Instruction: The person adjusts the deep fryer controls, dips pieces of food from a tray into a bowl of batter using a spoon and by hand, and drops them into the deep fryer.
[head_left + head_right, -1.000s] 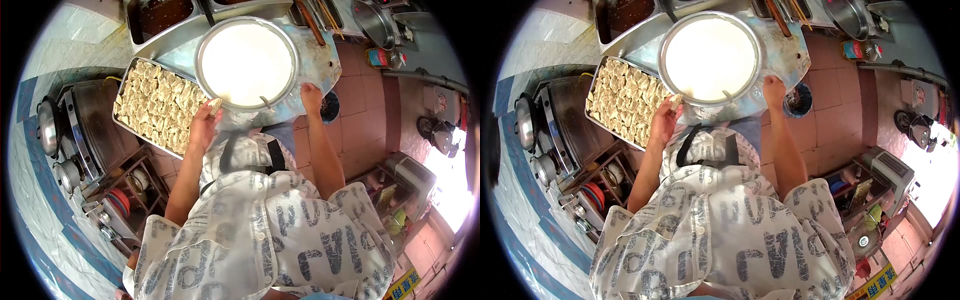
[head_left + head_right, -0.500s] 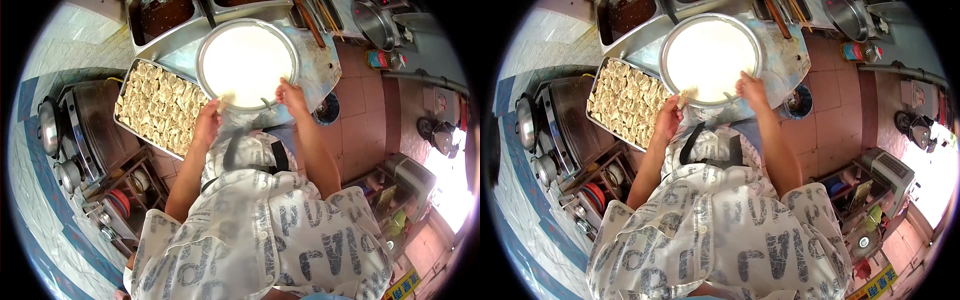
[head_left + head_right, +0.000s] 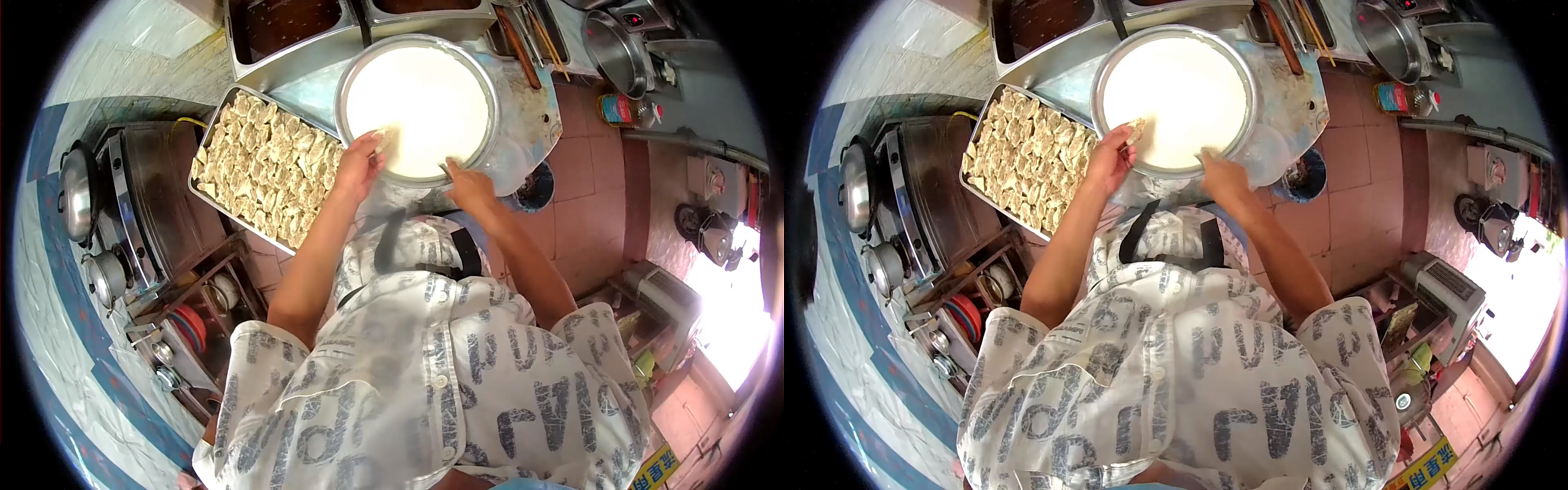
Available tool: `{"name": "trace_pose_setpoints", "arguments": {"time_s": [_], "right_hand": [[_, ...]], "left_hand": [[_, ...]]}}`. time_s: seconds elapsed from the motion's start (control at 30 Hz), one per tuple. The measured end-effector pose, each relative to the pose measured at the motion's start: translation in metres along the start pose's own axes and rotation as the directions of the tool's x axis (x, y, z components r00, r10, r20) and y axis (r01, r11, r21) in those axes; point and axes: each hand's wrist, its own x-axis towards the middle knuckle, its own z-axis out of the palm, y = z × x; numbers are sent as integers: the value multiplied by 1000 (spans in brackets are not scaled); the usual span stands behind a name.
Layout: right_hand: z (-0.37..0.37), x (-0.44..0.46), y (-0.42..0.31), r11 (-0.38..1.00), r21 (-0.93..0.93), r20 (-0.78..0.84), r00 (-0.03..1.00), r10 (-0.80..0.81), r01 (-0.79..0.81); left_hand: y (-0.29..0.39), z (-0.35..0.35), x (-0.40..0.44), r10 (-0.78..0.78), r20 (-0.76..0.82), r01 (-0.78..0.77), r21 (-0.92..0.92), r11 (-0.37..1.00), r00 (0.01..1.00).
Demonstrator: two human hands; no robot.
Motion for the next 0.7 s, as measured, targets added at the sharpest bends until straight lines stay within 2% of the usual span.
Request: {"name": "trace_pose_setpoints", "arguments": {"time_s": [0.03,0.13,0.23,0.3,0.33,0.43,0.47,0.57,0.67,0.7], "right_hand": [[6,7,3,1000,1,35,999,-6,6],[20,23,8,990,-88,-74,991,-116,109],[24,36,8,973,-169,-354,912,-207,156],[4,36,17,976,-207,-319,939,-126,60],[-10,31,21,974,-228,-298,951,-85,16],[-40,7,34,994,-95,-523,852,-7,-50],[-34,9,40,988,-112,-506,862,39,-110],[18,30,61,984,-164,-413,911,-4,-70],[35,34,33,983,-169,-326,945,16,-74],[34,31,24,996,-85,-364,932,0,-33]], "left_hand": [[0,5,-2,27,-16,-26,39,999,1000],[4,9,-5,112,-62,-100,173,980,992],[5,7,-8,186,-56,-157,339,928,981],[4,6,-12,225,-14,-196,440,876,974],[5,6,-14,248,-20,-218,409,886,969],[7,3,-16,290,-32,-260,357,897,957],[4,-1,-14,281,-28,-251,371,894,959],[-4,-8,-11,261,-7,-240,374,896,965],[-7,-13,-21,246,-50,-214,348,913,968],[-7,-13,-23,242,-71,-205,337,919,968]]}}
